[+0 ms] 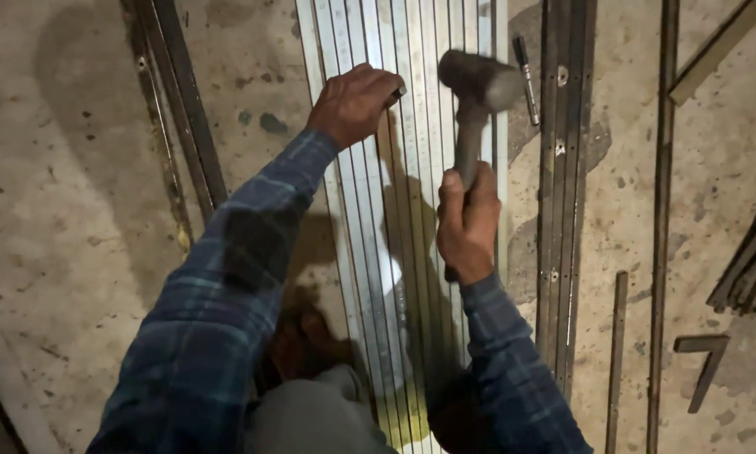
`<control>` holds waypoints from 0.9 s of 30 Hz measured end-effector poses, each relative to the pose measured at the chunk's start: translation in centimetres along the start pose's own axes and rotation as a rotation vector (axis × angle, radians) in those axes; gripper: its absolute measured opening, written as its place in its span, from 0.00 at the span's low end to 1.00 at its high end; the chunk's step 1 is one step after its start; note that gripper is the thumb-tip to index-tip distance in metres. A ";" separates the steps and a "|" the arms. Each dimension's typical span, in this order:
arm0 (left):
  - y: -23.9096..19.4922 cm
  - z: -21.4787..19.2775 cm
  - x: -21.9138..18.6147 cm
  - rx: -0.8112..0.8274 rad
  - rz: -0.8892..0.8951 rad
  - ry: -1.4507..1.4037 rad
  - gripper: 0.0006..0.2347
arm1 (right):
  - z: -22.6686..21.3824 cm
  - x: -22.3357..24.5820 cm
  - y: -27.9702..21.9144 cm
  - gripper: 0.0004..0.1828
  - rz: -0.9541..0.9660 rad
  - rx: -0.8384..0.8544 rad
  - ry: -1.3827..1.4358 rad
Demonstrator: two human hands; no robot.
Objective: Assembling and hammering components of a metal door or gate frame on the floor.
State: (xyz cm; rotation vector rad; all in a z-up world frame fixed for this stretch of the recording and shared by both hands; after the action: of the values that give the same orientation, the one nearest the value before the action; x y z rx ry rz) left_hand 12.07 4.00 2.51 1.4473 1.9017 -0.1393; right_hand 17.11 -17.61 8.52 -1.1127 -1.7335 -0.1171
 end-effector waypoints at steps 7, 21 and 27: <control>0.3 -0.5 -0.2 -0.064 0.041 -0.041 0.06 | 1.3 -2.1 3.5 0.22 -0.408 -0.137 -0.404; 0.6 -0.4 2.8 0.081 -0.365 -0.420 0.10 | 1.5 -12.9 0.2 0.20 0.178 -0.042 0.165; 0.5 0.2 3.3 0.059 -0.448 -0.490 0.10 | 1.4 -12.0 0.7 0.18 -0.024 -0.004 0.196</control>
State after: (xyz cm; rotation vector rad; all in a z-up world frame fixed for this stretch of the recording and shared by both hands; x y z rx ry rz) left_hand 12.28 6.71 0.50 0.8891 1.7770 -0.6993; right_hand 17.17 -23.84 -1.86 -1.0482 -1.5721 -0.2368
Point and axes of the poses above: each hand's wrist, its own y-axis towards the middle knuckle, its own z-axis out of the palm, x = y × z, the point moved 9 cm from there along y, towards the middle knuckle
